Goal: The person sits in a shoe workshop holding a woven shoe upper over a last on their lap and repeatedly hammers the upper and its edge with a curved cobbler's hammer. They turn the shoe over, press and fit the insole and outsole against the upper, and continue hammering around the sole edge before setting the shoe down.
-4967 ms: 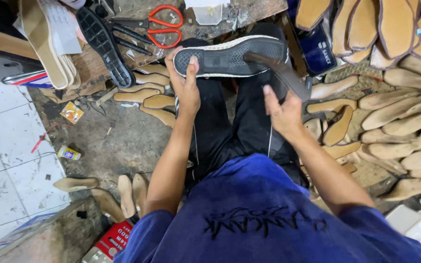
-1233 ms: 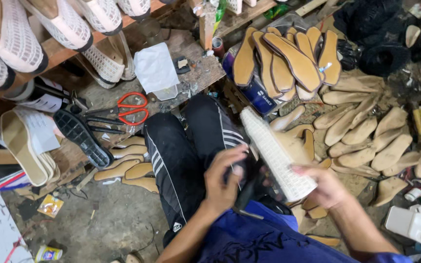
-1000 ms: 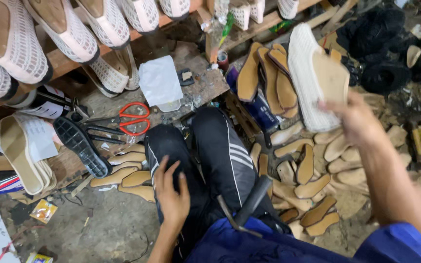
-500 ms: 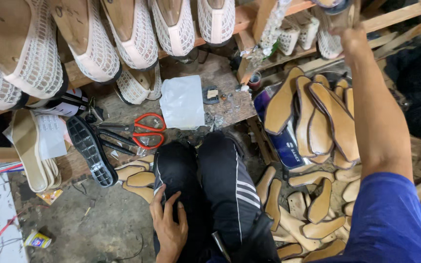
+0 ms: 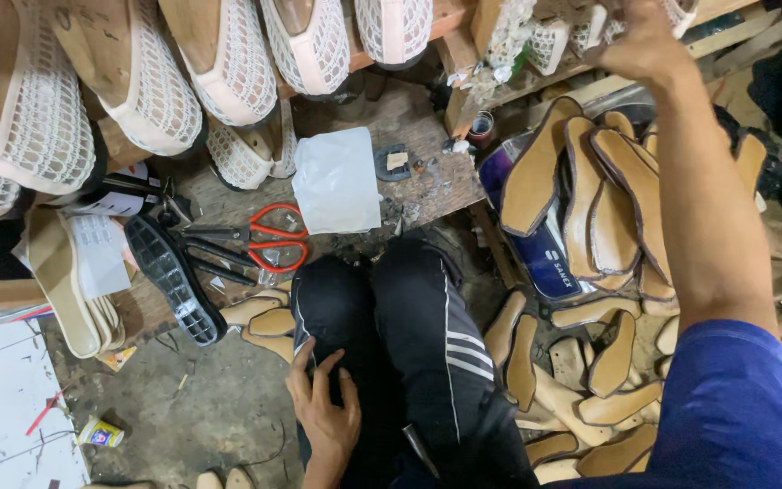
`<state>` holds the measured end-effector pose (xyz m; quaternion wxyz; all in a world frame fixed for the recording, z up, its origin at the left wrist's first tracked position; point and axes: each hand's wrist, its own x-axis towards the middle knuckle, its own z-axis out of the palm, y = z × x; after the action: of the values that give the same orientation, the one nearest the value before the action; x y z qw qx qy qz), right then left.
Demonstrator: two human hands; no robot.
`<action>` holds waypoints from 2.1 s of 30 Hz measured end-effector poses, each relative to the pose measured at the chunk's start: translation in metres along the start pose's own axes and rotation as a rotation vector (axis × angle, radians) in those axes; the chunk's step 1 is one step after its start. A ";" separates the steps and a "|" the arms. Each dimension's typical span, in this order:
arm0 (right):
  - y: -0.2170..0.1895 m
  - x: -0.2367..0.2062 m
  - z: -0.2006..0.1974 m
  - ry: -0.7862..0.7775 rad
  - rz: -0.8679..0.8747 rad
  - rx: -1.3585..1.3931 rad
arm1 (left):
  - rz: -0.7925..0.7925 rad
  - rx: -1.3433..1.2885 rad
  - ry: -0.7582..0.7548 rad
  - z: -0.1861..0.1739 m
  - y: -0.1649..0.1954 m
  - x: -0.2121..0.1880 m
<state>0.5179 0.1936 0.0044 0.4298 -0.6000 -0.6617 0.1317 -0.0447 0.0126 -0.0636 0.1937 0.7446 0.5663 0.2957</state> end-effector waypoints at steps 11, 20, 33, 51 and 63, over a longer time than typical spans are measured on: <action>-0.023 -0.034 -0.005 0.351 0.358 0.631 | 0.037 -0.092 0.031 -0.012 -0.001 0.004; -0.204 -0.226 -0.002 0.426 0.343 0.270 | 0.119 -0.346 0.134 -0.014 0.012 0.008; -0.349 -0.342 0.148 -0.181 0.021 0.213 | -0.191 -1.620 -0.171 -0.006 0.044 0.045; -0.368 -0.293 0.127 -0.434 0.018 -0.066 | -0.001 -1.122 -0.569 0.018 -0.028 0.051; -0.347 -0.279 0.208 0.474 -0.043 0.537 | -0.061 -1.186 -0.610 0.028 -0.039 0.048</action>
<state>0.1051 -0.0738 0.0057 0.7164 -0.4654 -0.4979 0.1492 -0.0459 0.0710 -0.0985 0.7301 0.5458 0.2485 0.3276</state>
